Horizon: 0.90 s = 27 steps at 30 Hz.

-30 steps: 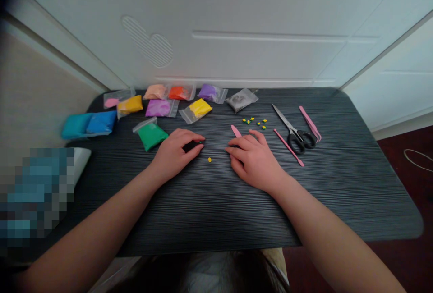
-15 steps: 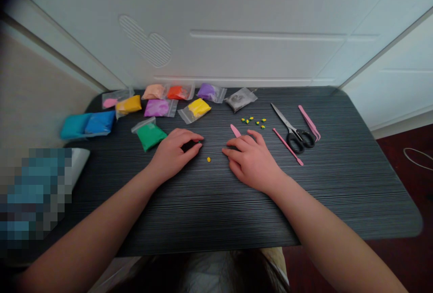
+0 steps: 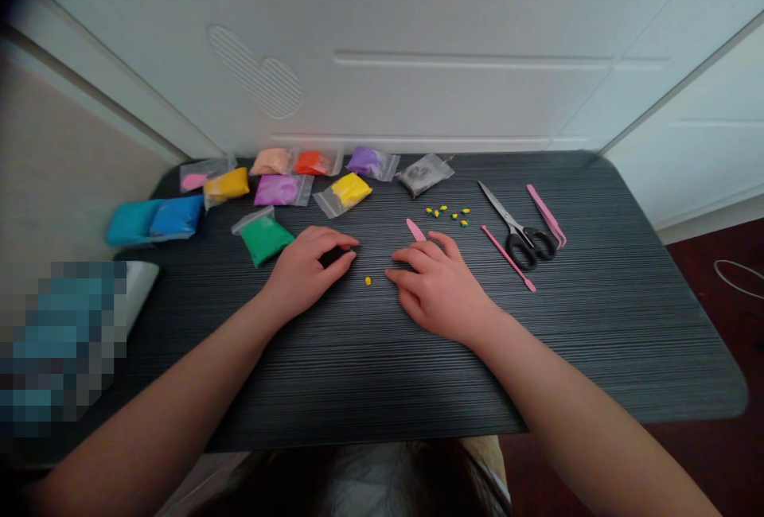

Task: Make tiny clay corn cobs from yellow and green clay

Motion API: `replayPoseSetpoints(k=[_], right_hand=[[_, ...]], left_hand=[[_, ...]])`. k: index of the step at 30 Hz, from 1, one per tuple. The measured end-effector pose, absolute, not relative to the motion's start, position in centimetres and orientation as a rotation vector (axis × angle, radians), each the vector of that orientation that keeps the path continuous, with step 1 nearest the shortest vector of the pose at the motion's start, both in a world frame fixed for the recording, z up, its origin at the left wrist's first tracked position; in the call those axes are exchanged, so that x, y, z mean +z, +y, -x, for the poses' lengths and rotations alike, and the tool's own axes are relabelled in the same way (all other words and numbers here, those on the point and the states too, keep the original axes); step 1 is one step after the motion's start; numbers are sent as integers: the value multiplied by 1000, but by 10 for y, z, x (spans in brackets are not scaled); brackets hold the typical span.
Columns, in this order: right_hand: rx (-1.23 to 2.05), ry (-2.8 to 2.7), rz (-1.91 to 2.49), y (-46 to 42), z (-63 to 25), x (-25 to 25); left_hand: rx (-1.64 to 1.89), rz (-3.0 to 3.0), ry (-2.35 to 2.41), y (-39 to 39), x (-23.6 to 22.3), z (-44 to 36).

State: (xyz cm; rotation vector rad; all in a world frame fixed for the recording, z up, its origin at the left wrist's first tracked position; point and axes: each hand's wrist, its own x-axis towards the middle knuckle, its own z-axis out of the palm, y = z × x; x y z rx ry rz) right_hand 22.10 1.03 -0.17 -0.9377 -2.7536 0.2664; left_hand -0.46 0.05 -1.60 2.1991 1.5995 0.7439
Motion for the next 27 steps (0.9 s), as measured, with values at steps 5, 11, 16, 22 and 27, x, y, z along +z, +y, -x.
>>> replayPoseSetpoints(k=[5, 11, 16, 22, 27], right_hand=[[240, -2722, 964, 12, -221, -3], [243, -2742, 944, 11, -221, -2], [232, -2733, 965, 12, -222, -3], [232, -2745, 966, 12, -222, -2], [250, -2748, 901, 11, -221, -2]], left_hand=[[745, -2200, 1595, 1, -16, 5], [747, -2197, 1597, 1, -17, 5], [737, -2201, 1594, 1, -16, 5], [746, -2198, 1595, 1, -16, 5], [744, -2194, 1598, 1, -16, 5]])
